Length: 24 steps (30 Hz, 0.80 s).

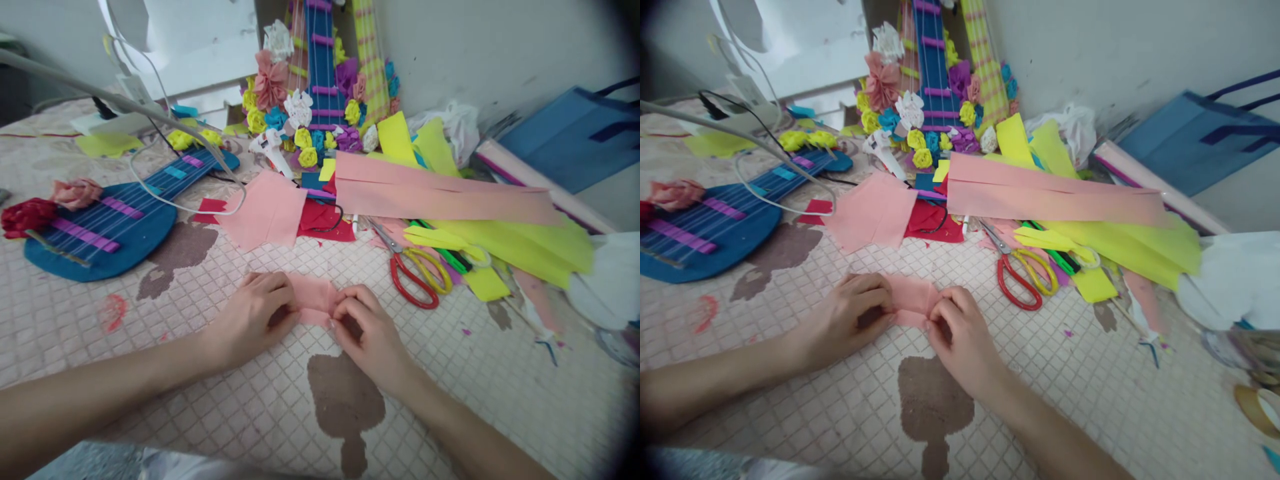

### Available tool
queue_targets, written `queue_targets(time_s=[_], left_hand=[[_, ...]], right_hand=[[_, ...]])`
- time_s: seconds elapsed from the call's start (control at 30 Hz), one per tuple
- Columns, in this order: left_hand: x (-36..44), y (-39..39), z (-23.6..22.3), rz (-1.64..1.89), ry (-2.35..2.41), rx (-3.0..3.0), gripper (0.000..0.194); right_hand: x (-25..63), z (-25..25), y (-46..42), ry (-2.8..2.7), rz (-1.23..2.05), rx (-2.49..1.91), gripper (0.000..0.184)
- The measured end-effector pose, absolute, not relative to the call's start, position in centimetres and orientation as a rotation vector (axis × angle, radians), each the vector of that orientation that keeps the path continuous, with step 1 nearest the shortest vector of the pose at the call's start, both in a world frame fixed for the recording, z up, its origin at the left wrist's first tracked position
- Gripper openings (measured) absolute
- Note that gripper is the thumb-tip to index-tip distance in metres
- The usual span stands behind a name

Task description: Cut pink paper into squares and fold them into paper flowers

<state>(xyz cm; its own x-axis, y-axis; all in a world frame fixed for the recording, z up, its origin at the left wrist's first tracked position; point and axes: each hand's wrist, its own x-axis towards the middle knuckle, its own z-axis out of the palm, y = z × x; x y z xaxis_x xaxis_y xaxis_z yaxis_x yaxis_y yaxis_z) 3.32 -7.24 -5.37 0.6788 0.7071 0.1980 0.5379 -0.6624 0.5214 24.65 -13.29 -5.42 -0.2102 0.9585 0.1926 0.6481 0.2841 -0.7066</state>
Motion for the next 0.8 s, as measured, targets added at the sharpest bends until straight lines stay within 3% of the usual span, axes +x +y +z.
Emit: queue_targets(time_s=[0.8], left_hand=[[3.49,-7.09,-5.18,0.547,0.990,2.484,0.011]], right_hand=[[24.39,-5.54,-13.13,-1.943,0.647,-1.474,0.016]])
